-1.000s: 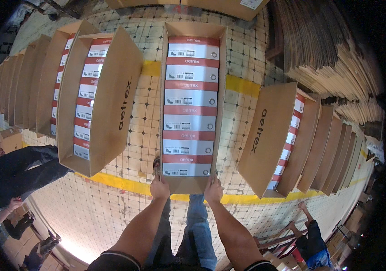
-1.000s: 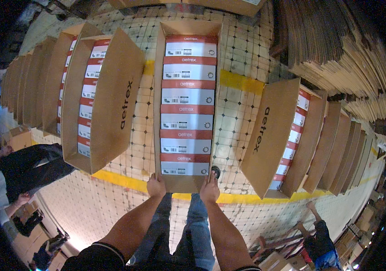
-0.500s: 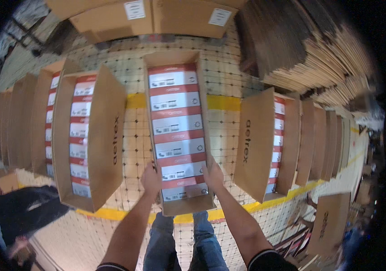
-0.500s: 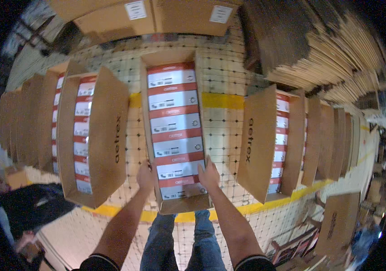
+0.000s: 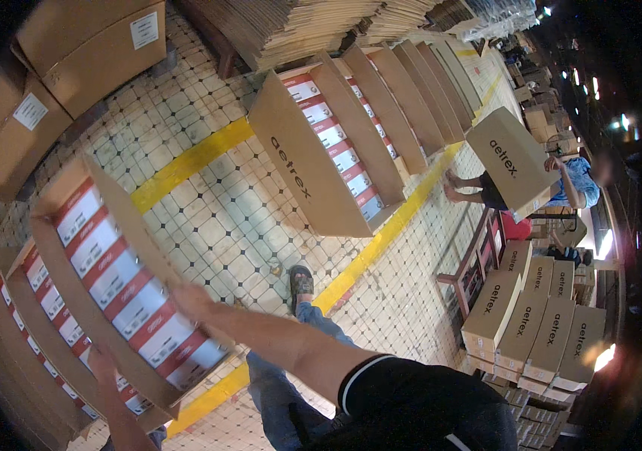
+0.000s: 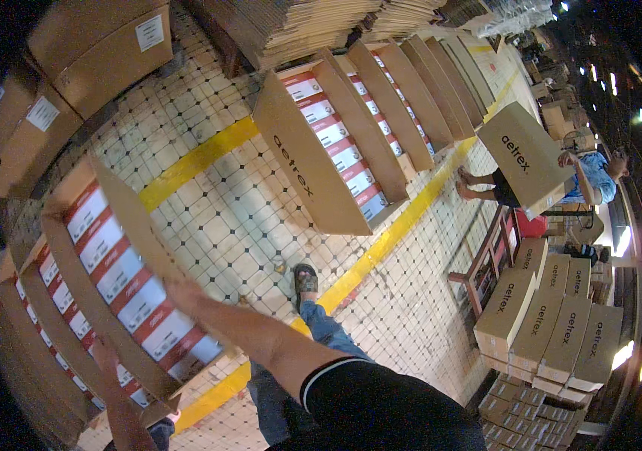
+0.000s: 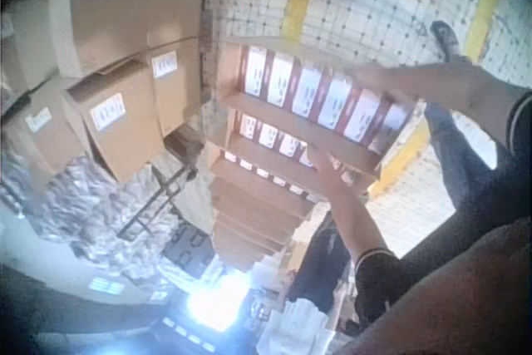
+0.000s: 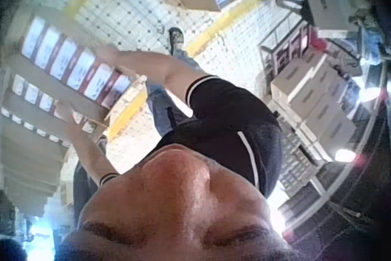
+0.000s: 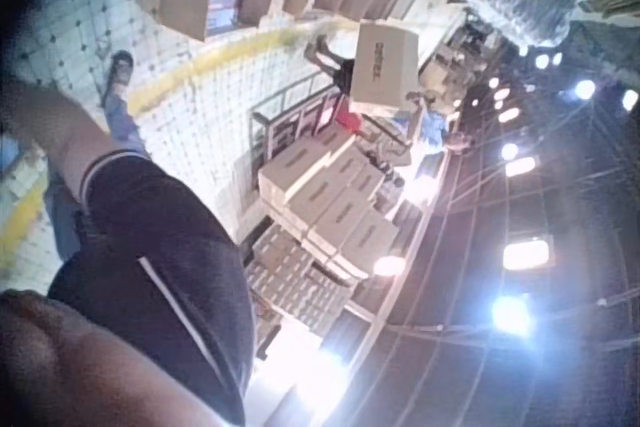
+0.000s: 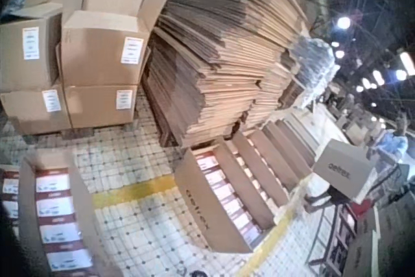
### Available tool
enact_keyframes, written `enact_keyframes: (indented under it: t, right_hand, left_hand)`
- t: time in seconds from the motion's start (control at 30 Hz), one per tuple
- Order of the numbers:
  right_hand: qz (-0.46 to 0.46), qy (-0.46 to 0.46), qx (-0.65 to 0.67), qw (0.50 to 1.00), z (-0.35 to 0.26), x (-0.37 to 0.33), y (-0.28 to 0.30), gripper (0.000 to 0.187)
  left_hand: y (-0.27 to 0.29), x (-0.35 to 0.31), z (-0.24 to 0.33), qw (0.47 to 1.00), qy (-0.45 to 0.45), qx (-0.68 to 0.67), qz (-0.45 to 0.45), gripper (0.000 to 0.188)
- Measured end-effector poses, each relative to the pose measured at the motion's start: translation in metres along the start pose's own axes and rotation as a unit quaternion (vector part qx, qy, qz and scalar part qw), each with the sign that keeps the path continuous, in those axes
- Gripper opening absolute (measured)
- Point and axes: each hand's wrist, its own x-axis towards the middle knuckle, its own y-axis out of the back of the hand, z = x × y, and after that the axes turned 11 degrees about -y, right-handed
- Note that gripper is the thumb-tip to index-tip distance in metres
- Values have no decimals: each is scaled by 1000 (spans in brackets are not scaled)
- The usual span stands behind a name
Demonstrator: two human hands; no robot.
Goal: The person repeatedly opens and closes large cardboard boxes containing smaller shoe boxes labeled 'aetrex'. They handle the boxes by opening the flaps, briefly revealing the contents, and then closing them again in a repetitive cycle.
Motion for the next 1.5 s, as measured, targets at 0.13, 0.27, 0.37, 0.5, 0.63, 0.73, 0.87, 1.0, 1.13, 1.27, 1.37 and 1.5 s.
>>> enact_keyframes:
  t: [0.13,0.27,0.37,0.5,0.63,0.73,0.87,1.0,1.13,1.27,1.37,1.5]
  right_hand:
    - [-82,39,159,983,14,-75,-34,44]
    - [-134,46,94,985,112,-158,-13,39]
    - [-186,-95,171,963,225,-209,26,37]
    - [-17,-324,80,942,388,-246,113,32]
    - [240,-366,94,894,514,-237,219,37]
    - [397,-337,116,846,570,-211,289,44]
    - [336,-267,66,901,610,-167,356,46]
    - [267,-212,54,938,617,-126,378,45]
    - [230,-209,48,949,621,-84,389,40]
    - [283,-165,-14,945,612,-45,406,33]
    - [264,-186,-62,944,587,-41,409,32]
    - [287,-120,-49,949,541,-47,381,29]
  left_hand:
    - [-16,-77,-7,987,51,134,74,36]
    - [-87,-154,52,895,147,-399,-132,27]
    - [-171,-195,151,915,68,-357,-175,29]
    - [-263,-238,320,932,-218,-182,-225,29]
    - [-318,-246,494,904,-197,-292,-243,33]
    - [-352,-229,608,899,1,-330,-287,43]
    - [-384,-180,705,957,-25,-250,-144,56]
    - [-389,-103,751,980,-5,-155,-123,54]
    - [-373,-36,758,983,0,-32,-181,50]
    - [-354,-13,731,973,-121,9,-196,46]
    - [-330,-8,702,976,-150,-9,-159,48]
    - [-282,11,660,972,-172,-15,-161,44]
